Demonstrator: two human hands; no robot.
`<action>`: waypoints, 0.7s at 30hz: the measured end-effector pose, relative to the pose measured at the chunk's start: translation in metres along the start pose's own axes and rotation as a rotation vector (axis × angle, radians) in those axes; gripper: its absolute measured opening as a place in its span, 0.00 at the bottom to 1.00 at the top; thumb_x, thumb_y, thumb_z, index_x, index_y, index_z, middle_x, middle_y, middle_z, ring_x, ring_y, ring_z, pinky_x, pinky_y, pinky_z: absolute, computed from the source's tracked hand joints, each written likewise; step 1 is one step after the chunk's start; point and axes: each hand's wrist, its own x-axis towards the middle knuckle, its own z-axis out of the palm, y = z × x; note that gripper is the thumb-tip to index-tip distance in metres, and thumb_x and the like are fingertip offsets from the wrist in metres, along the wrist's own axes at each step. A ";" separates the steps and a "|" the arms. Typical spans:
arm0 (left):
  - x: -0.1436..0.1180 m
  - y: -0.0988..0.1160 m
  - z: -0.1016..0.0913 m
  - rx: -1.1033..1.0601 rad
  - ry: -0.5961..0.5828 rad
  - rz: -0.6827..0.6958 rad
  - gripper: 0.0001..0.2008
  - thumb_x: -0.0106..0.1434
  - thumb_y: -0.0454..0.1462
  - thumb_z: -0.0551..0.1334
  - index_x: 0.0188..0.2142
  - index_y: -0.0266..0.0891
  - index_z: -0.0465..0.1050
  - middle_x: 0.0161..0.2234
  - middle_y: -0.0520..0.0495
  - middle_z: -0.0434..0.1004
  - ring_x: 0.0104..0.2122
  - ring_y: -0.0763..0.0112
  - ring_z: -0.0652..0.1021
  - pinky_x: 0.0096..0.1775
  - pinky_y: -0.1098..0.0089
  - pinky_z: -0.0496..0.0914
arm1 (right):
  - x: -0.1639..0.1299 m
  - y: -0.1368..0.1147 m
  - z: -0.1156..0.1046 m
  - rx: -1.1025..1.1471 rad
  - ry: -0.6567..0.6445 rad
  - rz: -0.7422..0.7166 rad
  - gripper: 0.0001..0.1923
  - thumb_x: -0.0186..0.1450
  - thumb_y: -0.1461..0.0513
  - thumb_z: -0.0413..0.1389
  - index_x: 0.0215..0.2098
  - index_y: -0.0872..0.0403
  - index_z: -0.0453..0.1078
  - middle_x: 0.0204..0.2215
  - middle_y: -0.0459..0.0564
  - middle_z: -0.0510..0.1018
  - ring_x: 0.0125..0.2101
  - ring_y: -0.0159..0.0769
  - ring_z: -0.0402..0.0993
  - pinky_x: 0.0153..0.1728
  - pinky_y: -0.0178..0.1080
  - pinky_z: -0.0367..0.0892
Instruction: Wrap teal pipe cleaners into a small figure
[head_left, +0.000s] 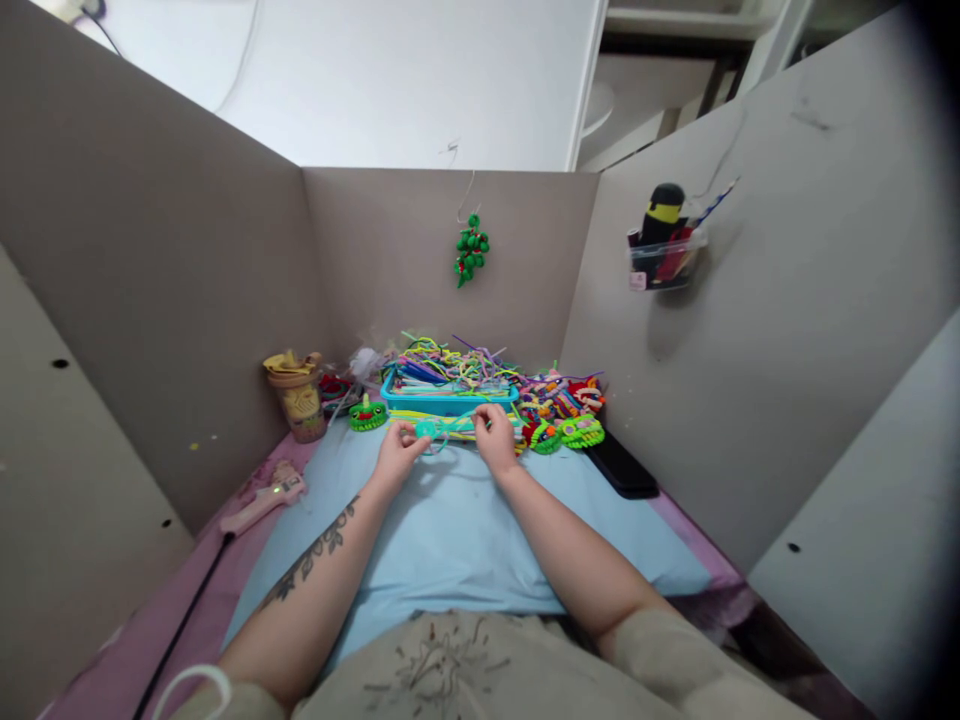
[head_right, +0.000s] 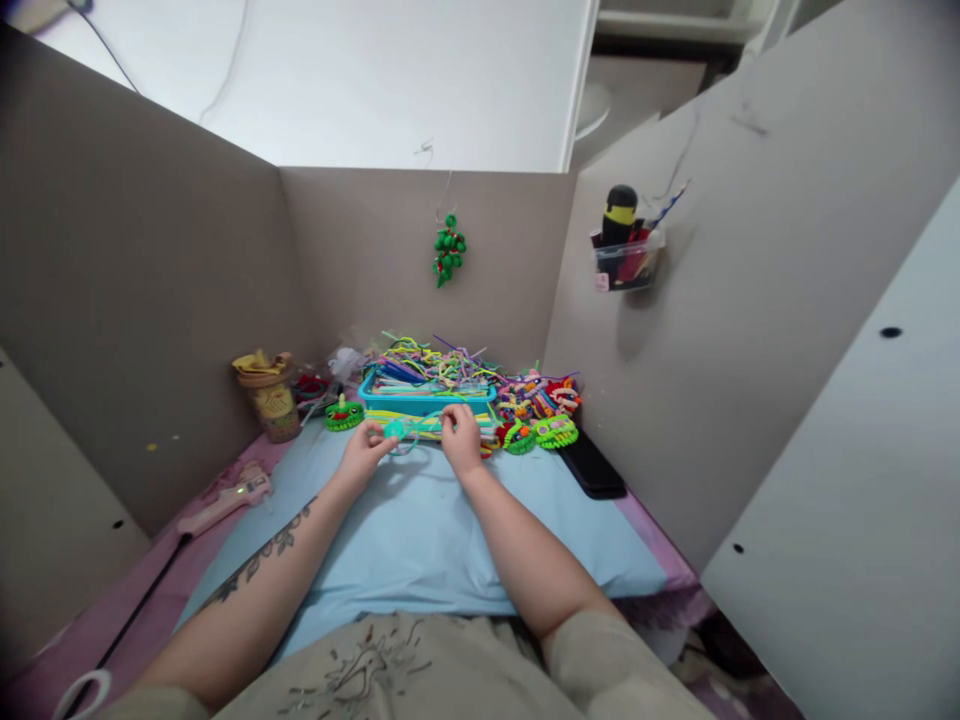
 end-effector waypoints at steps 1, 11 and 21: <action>0.000 0.000 0.000 0.024 0.016 0.006 0.20 0.45 0.42 0.66 0.31 0.40 0.57 0.14 0.62 0.60 0.14 0.82 0.60 0.20 0.77 0.52 | 0.000 -0.001 0.000 -0.005 -0.008 -0.007 0.07 0.58 0.65 0.47 0.28 0.54 0.67 0.28 0.49 0.68 0.32 0.36 0.64 0.35 0.37 0.60; 0.002 -0.004 -0.002 0.124 0.057 0.064 0.18 0.43 0.39 0.67 0.28 0.40 0.58 0.16 0.60 0.63 0.16 0.78 0.66 0.21 0.77 0.58 | -0.009 -0.024 0.002 0.075 -0.086 -0.026 0.06 0.58 0.64 0.47 0.28 0.53 0.66 0.28 0.48 0.67 0.32 0.36 0.64 0.33 0.36 0.59; 0.000 -0.002 -0.002 0.165 -0.159 0.130 0.16 0.48 0.40 0.65 0.31 0.40 0.58 0.18 0.60 0.58 0.16 0.82 0.57 0.21 0.77 0.50 | 0.005 -0.004 0.003 0.324 -0.071 0.315 0.07 0.53 0.57 0.53 0.23 0.53 0.62 0.19 0.43 0.65 0.23 0.31 0.59 0.27 0.34 0.57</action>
